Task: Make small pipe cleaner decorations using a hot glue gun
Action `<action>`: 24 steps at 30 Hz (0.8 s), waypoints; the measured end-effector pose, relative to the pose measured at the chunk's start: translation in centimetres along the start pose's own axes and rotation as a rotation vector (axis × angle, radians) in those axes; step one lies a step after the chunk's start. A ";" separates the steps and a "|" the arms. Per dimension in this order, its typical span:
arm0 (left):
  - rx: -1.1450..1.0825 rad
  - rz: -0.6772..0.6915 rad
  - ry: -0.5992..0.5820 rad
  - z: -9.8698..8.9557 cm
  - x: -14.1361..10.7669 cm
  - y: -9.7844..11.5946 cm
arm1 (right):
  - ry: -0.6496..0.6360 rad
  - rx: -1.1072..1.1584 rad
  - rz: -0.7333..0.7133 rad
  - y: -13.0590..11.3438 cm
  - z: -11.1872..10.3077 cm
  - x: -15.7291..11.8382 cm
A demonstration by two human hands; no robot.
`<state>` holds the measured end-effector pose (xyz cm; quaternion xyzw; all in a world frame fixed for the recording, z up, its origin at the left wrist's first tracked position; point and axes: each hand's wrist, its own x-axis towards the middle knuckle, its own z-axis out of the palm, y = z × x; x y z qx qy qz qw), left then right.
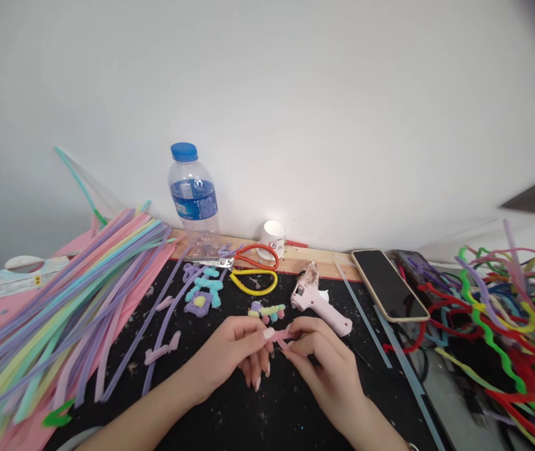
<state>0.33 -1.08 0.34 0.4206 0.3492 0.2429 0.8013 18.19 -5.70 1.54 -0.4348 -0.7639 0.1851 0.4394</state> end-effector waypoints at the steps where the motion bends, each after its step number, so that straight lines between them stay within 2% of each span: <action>1: 0.012 0.005 -0.004 0.0 0.0 0.1 | -0.002 0.000 0.000 0.0 0.0 0.0; 12: 0.203 0.108 0.041 0.0 -0.1 -0.3 | 0.053 -0.083 0.002 0.1 0.2 0.0; 24: 0.554 0.263 0.167 0.7 -0.8 0.3 | 0.071 -0.069 0.039 0.2 0.3 -0.1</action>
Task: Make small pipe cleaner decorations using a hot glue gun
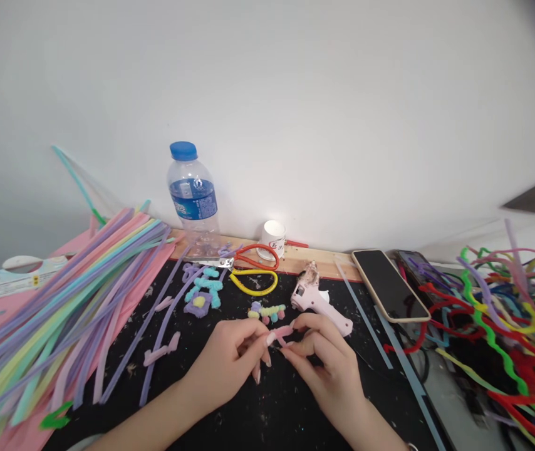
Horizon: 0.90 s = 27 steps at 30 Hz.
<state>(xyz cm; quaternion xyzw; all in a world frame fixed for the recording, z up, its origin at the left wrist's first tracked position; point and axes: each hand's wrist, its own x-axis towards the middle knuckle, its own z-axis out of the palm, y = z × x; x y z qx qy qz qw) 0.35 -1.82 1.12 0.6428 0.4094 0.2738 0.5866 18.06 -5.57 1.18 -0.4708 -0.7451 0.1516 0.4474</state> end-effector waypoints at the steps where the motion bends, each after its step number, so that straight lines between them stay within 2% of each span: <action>1: 0.024 0.008 0.006 0.0 0.0 0.0 | 0.002 0.000 0.004 0.0 0.0 0.0; 7: 0.030 0.016 0.047 -0.4 -0.1 0.1 | -0.002 -0.059 0.004 0.2 -0.8 0.2; 11: -0.046 0.013 0.119 -0.8 0.2 0.0 | 0.179 -0.286 0.123 1.9 -1.6 0.9; 12: -0.063 0.010 0.127 -0.8 0.3 0.0 | 0.183 -0.352 0.159 2.5 -1.8 1.1; 16: -0.076 -0.011 0.126 -0.9 0.3 0.0 | 0.077 -0.526 0.227 5.0 -2.3 1.2; 20: -0.069 -0.039 0.136 -0.9 0.3 0.0 | -0.068 -0.684 0.383 6.3 -2.5 0.7; 23: -0.054 -0.046 0.149 -1.0 0.4 -0.1 | -0.125 -0.662 0.412 6.5 -2.6 0.6; 27: -0.051 -0.041 0.139 -1.1 0.6 -0.3 | -0.092 -0.534 0.451 5.9 -2.8 1.1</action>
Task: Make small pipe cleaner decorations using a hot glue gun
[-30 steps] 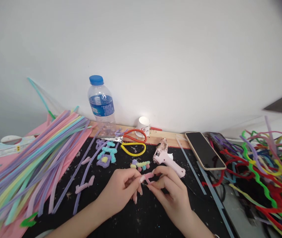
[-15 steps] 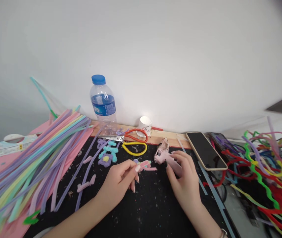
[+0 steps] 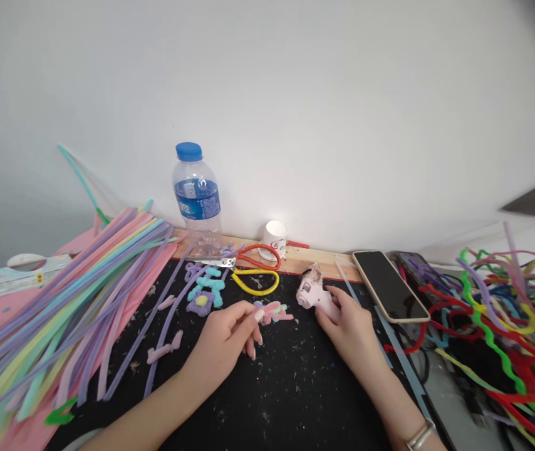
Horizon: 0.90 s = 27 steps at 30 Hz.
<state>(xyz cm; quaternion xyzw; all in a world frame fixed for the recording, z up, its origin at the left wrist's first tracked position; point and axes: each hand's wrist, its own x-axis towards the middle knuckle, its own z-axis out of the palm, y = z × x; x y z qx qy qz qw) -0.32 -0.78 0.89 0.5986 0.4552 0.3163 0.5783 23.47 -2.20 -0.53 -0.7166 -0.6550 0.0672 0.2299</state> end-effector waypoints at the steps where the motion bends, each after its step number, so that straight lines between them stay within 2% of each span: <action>1: 0.003 0.004 -0.003 0.0 0.0 -0.1 | 0.001 0.043 0.014 -0.3 -0.2 0.0; 7: 0.073 0.015 -0.007 0.0 -0.3 0.0 | 0.025 0.351 -0.014 -1.3 -1.2 -0.3; 12: 0.122 -0.008 0.034 -0.1 -0.1 0.0 | -0.082 0.592 -0.081 -1.0 -1.1 -0.9; 19: 0.046 -0.057 0.035 -0.2 0.2 -0.3 | -0.328 0.650 -0.119 -1.8 -1.2 -1.3; 27: 0.017 -0.075 0.020 -0.1 0.1 -0.1 | -0.368 0.622 -0.146 -2.2 -1.1 -1.3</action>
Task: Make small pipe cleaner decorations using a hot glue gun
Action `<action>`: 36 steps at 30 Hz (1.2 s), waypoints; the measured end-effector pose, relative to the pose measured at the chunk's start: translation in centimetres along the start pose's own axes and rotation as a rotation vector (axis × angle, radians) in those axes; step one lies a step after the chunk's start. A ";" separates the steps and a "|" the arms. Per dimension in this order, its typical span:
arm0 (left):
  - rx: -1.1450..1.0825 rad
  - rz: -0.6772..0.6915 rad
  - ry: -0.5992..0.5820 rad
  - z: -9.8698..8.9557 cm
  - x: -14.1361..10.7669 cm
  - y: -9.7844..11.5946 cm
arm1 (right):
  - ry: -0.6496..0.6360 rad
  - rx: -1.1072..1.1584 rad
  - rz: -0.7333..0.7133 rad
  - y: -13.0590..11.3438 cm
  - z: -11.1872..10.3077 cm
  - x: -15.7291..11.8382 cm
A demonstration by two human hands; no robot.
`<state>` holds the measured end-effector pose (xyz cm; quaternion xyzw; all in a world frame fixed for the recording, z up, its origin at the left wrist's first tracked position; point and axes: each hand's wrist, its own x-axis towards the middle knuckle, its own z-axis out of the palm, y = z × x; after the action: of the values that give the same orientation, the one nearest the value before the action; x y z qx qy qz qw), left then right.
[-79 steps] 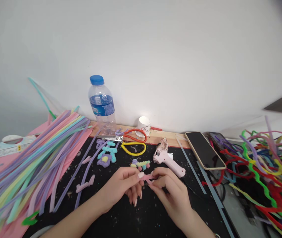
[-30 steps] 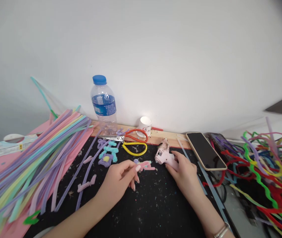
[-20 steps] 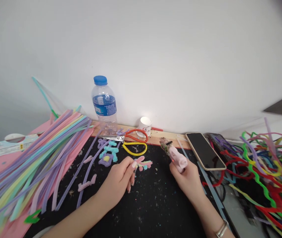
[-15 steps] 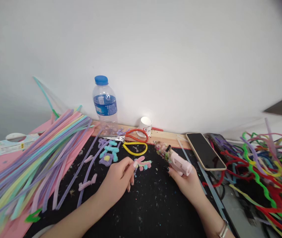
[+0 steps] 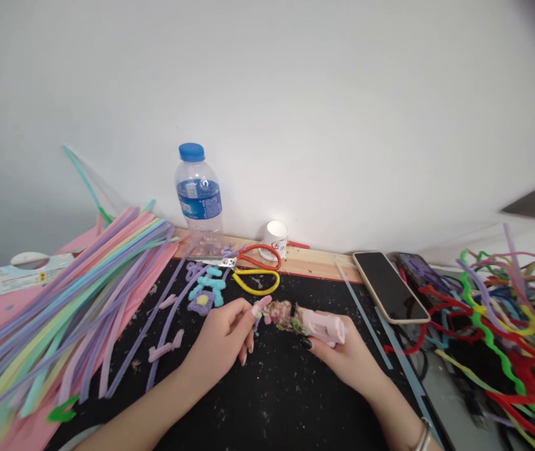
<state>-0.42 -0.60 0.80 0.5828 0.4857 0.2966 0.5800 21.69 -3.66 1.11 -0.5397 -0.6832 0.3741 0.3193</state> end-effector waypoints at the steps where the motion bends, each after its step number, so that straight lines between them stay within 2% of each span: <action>1: -0.001 -0.001 0.000 0.0 0.0 0.0 | -0.002 -0.011 -0.003 0.0 0.0 0.0; 13: -0.006 -0.008 -0.011 0.0 -0.1 0.0 | 0.007 -0.061 -0.016 -0.1 -0.1 -0.1; 24: 0.012 0.018 -0.027 0.1 0.0 -0.5 | -0.014 -0.017 0.012 0.0 -0.1 0.0; 36: 0.019 0.031 -0.031 0.1 -0.2 -0.3 | 0.021 -0.032 0.003 -0.1 -0.1 0.0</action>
<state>-0.46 -0.80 0.58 0.6004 0.4703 0.2919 0.5772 21.74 -3.70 1.20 -0.5496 -0.6849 0.3580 0.3172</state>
